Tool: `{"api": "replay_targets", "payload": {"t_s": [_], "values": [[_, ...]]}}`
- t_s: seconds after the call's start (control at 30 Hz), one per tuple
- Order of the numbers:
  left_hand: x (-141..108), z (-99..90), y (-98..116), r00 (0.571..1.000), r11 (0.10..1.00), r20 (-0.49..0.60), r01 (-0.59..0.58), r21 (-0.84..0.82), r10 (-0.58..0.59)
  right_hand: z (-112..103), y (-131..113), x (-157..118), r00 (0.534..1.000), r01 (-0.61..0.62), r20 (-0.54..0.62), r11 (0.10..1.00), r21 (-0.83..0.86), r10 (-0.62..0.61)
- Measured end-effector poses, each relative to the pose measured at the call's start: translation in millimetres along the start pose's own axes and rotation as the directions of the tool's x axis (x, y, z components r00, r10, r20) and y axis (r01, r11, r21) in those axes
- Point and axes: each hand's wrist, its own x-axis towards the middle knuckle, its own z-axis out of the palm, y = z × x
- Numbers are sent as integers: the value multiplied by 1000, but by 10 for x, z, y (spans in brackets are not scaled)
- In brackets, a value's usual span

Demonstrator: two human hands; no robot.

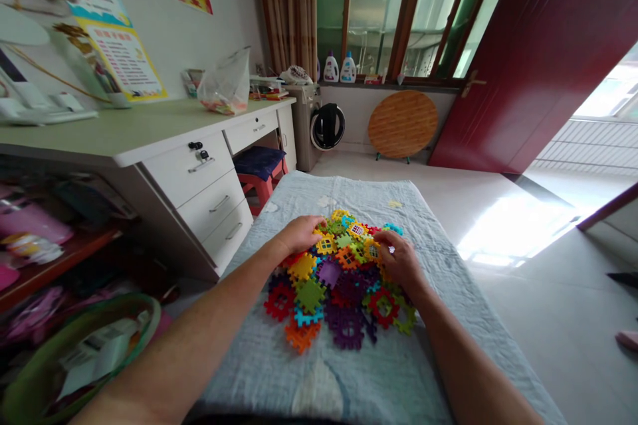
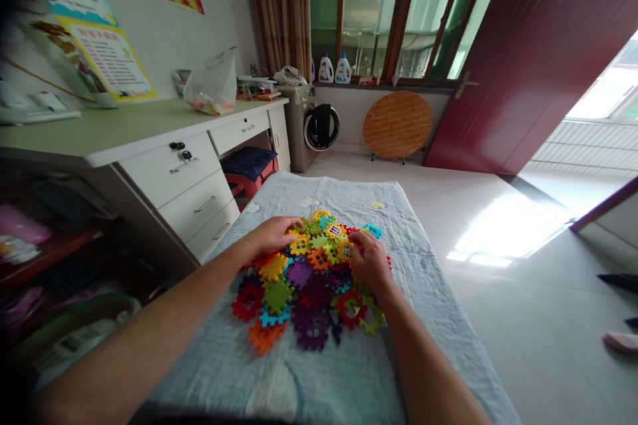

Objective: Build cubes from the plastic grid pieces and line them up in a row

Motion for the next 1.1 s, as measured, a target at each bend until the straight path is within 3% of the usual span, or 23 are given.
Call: {"api": "replay_targets", "payload": {"t_s": [0.2,0.47,0.67,0.83,1.0,1.07,1.1], "values": [[-20,-77,-99,995,951,-104,-35,-306,3,-3,-104,-49,981,130,157,989,-67,-118],[5,-298,51,960,844,-278,-174,-506,31,7,-134,-61,975,160,161,986,-52,-150],[0,-255,367,977,682,-135,-212,-700,165,29,-102,-69,978,147,157,988,-43,-139],[-13,-136,507,980,543,-23,-130,-830,198,59,-61,-77,979,158,136,986,-47,-150],[25,-63,396,997,334,27,1,-942,74,53,-64,-75,978,159,145,986,-56,-150],[43,-67,282,999,370,7,22,-929,-42,47,-70,-76,978,160,149,985,-66,-149],[49,-74,216,995,431,-14,30,-902,-99,44,-72,-76,977,160,151,985,-71,-148]]}}
